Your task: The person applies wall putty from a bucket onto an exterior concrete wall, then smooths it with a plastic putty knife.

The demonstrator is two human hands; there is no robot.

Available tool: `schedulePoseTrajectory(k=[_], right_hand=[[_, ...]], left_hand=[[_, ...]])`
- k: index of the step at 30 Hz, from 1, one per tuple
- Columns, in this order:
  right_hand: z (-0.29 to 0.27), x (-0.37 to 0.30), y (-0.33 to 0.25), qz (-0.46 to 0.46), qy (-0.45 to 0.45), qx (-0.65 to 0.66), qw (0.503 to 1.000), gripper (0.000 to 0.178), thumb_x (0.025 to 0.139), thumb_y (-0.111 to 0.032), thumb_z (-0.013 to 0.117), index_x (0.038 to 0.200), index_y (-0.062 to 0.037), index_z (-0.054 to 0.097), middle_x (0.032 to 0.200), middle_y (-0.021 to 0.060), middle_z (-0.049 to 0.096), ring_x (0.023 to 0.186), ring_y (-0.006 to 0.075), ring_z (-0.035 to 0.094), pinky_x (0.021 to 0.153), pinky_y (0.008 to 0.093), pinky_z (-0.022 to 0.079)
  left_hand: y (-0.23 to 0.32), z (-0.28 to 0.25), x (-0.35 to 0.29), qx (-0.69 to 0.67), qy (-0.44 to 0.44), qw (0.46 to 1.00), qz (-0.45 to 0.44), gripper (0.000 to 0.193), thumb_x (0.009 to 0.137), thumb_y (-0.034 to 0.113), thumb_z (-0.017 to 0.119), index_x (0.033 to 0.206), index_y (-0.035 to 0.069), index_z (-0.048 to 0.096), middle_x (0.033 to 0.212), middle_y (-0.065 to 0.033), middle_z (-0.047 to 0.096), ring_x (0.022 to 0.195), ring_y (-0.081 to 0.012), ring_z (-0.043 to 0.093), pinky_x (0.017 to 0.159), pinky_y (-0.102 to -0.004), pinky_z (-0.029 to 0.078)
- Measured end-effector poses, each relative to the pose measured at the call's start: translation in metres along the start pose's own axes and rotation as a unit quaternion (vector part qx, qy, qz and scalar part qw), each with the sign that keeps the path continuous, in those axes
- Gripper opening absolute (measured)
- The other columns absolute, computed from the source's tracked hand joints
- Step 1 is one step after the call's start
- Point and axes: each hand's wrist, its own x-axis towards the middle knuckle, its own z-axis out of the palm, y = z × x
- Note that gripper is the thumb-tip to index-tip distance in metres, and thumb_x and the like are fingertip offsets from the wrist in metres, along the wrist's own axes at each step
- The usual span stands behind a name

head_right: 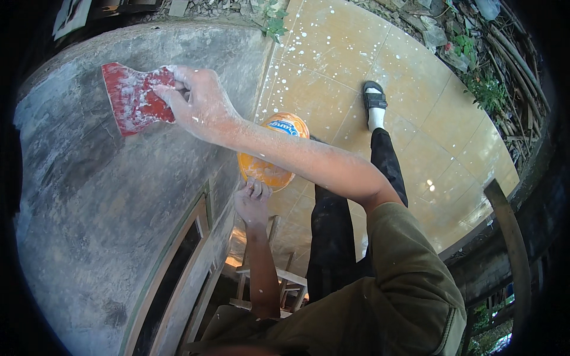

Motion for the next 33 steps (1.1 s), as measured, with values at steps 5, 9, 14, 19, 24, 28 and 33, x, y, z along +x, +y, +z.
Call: schedulePoseTrajectory(k=[5, 9, 14, 19, 24, 28, 33], right_hand=[[-0.023, 0.046, 0.097, 0.046, 0.082, -0.053, 0.994, 0.017, 0.078, -0.013, 0.06, 0.085, 0.0024, 0.063, 0.071, 0.0138, 0.065, 0.061, 0.0162, 0.061, 0.061, 0.0293, 0.047], [-0.067, 0.058, 0.163, 0.149, 0.142, -0.192, 0.959, 0.021, 0.079, -0.019, 0.06, 0.085, 0.0008, 0.065, 0.067, 0.0081, 0.064, 0.058, 0.0095, 0.057, 0.054, 0.0256, 0.044], [-0.119, 0.041, 0.209, 0.294, 0.11, -0.37, 0.874, 0.019, 0.079, -0.016, 0.057, 0.085, 0.0011, 0.065, 0.069, 0.0116, 0.065, 0.054, 0.0137, 0.06, 0.05, 0.0278, 0.048], [-0.118, 0.047, 0.229, 0.274, 0.122, -0.298, 0.906, 0.018, 0.079, -0.013, 0.057, 0.084, 0.0028, 0.064, 0.065, 0.0096, 0.063, 0.05, 0.0145, 0.059, 0.044, 0.0274, 0.048], [-0.054, 0.042, 0.2, 0.196, 0.089, -0.111, 0.97, 0.014, 0.082, -0.009, 0.055, 0.083, 0.002, 0.063, 0.06, 0.0054, 0.06, 0.048, 0.0101, 0.055, 0.04, 0.0253, 0.044], [-0.015, -0.01, 0.114, 0.196, -0.047, -0.006, 0.979, 0.013, 0.084, -0.01, 0.056, 0.085, 0.0006, 0.063, 0.061, 0.0018, 0.06, 0.048, 0.0057, 0.05, 0.042, 0.0225, 0.04], [-0.027, -0.05, 0.093, 0.188, -0.109, -0.002, 0.976, 0.016, 0.086, -0.013, 0.057, 0.096, -0.0024, 0.063, 0.069, -0.0002, 0.061, 0.052, 0.0039, 0.049, 0.043, 0.0226, 0.04]], left_hand=[[0.0, 0.001, -0.003, -0.03, 0.006, 0.999, -0.009, 0.009, 0.078, 0.019, 0.04, 0.074, 0.011, 0.037, 0.056, 0.0018, 0.025, 0.049, -0.012, 0.027, 0.051, -0.0255, 0.025], [-0.003, 0.0, -0.002, -0.036, -0.001, 0.999, -0.015, 0.01, 0.078, 0.019, 0.04, 0.075, 0.011, 0.037, 0.056, 0.0017, 0.025, 0.05, -0.012, 0.027, 0.051, -0.0256, 0.025], [0.002, -0.015, -0.008, -0.047, 0.015, 0.999, -0.001, 0.01, 0.078, 0.019, 0.04, 0.075, 0.011, 0.037, 0.056, 0.0016, 0.024, 0.05, -0.0121, 0.027, 0.051, -0.0259, 0.025], [-0.004, -0.01, -0.003, -0.04, -0.006, 0.999, 0.001, 0.009, 0.078, 0.019, 0.041, 0.075, 0.011, 0.038, 0.056, 0.0015, 0.025, 0.049, -0.0121, 0.028, 0.051, -0.0262, 0.025], [-0.007, -0.009, -0.003, -0.044, -0.009, 0.999, -0.003, 0.009, 0.078, 0.019, 0.04, 0.076, 0.011, 0.038, 0.056, 0.0017, 0.026, 0.049, -0.0118, 0.028, 0.051, -0.0259, 0.025], [-0.007, -0.028, -0.004, -0.05, -0.027, 0.998, -0.002, 0.009, 0.078, 0.019, 0.041, 0.076, 0.011, 0.039, 0.056, 0.002, 0.026, 0.05, -0.0116, 0.028, 0.051, -0.0255, 0.025], [-0.017, -0.017, 0.001, -0.015, -0.006, 1.0, -0.02, 0.01, 0.078, 0.02, 0.042, 0.075, 0.011, 0.039, 0.056, 0.0025, 0.025, 0.05, -0.0113, 0.029, 0.051, -0.025, 0.025]])
